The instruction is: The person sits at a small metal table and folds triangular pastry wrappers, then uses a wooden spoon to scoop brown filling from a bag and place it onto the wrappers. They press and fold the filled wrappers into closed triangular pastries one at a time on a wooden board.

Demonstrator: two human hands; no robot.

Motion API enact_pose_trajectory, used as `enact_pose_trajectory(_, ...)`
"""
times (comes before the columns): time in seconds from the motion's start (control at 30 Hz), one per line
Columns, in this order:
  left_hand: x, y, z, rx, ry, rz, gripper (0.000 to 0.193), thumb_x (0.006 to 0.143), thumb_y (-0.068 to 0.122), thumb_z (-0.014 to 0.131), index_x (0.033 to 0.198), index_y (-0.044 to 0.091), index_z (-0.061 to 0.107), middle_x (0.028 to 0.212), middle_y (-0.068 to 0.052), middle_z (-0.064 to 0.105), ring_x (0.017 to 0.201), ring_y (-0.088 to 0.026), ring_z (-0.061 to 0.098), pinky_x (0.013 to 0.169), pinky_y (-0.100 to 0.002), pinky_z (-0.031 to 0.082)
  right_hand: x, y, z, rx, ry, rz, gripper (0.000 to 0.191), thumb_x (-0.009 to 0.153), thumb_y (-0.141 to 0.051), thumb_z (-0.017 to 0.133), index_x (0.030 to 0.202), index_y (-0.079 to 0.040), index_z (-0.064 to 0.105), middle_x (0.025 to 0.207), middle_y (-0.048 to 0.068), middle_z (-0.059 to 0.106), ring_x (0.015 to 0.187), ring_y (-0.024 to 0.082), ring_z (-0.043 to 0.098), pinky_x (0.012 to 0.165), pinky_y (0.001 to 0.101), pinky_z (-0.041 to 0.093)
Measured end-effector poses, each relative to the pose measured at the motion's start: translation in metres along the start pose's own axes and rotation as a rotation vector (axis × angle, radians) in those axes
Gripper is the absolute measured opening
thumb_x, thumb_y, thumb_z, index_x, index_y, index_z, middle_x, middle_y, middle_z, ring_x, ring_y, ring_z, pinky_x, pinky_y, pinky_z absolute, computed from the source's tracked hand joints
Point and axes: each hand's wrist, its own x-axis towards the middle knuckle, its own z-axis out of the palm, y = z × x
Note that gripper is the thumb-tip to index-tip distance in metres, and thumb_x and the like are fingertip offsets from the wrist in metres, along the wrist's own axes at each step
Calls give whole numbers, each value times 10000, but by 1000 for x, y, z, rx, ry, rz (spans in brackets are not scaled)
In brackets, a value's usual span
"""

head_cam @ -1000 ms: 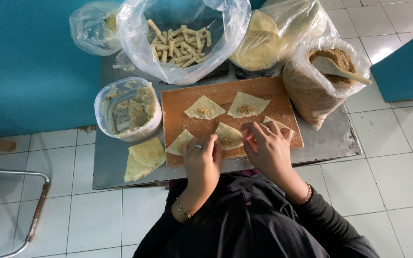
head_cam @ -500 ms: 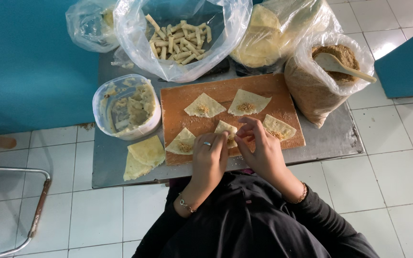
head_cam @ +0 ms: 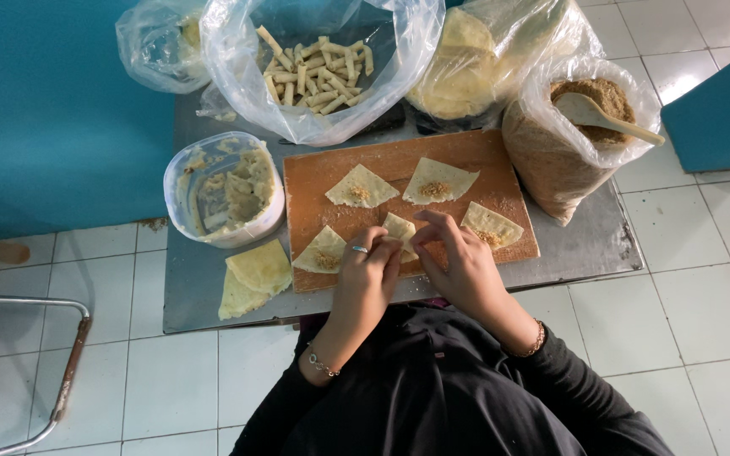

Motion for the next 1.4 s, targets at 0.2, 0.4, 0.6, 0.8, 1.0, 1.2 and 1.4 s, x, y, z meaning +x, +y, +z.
enact_pose_trajectory(0.2, 6, -10, -8, -105, -126, 13, 140, 899, 19, 717, 1023, -45, 713, 1097, -146, 627, 945, -320, 691, 810, -403, 565, 10, 3, -22, -25, -204, -144, 576, 856, -171, 751, 1382, -93, 529, 1043, 28, 770, 1004, 297, 729, 919, 411, 545)
enact_pose_trajectory(0.4, 13, -14, -19, -125, -216, 23, 244, 839, 96, 803, 1042, -15, 725, 1106, -135, 617, 919, -306, 697, 778, -391, 568, 19, 8, -27, -67, -260, -230, 543, 856, -183, 745, 1366, -120, 572, 1020, 4, 776, 984, 276, 729, 882, 399, 560)
enact_pose_trajectory(0.6, 12, -11, -20, -130, -179, 31, 261, 819, 77, 795, 1056, -14, 737, 1089, -128, 623, 936, -314, 694, 797, -387, 565, 25, 13, -22, -45, -248, -204, 442, 892, -136, 717, 1323, -129, 619, 940, 3, 773, 886, 228, 753, 794, 371, 576)
enact_pose_trajectory(0.8, 11, -12, -4, -102, -118, -126, 106, 863, 39, 779, 945, -22, 752, 1004, -116, 649, 847, -275, 715, 732, -367, 558, 31, 9, -20, -4, -287, -61, 163, 895, -119, 696, 1058, -107, 698, 1017, 36, 745, 824, 216, 756, 717, 350, 595)
enact_pose_trajectory(1.0, 18, -19, 2, -180, -96, -199, 108, 814, 49, 768, 892, -11, 722, 1041, -123, 613, 797, -231, 730, 674, -314, 595, 34, 2, -18, -134, -254, -137, 141, 825, -126, 726, 959, -159, 754, 1060, 44, 650, 965, 253, 659, 824, 413, 539)
enact_pose_trajectory(1.2, 5, -8, -1, 144, -71, -53, 105, 861, 78, 749, 959, 40, 753, 1288, -143, 497, 1159, -331, 562, 918, -491, 443, 31, 3, -16, -231, -173, -146, 167, 779, -144, 761, 931, -208, 788, 1058, 35, 629, 990, 296, 545, 875, 416, 481)
enact_pose_trajectory(1.4, -4, -13, -2, 330, -47, 45, 197, 873, 300, 777, 912, 108, 765, 1325, -96, 499, 1242, -306, 468, 955, -543, 287, 20, 6, -15, -200, -89, -188, 199, 822, -150, 770, 1011, -206, 792, 1018, 5, 646, 1009, 263, 573, 899, 390, 484)
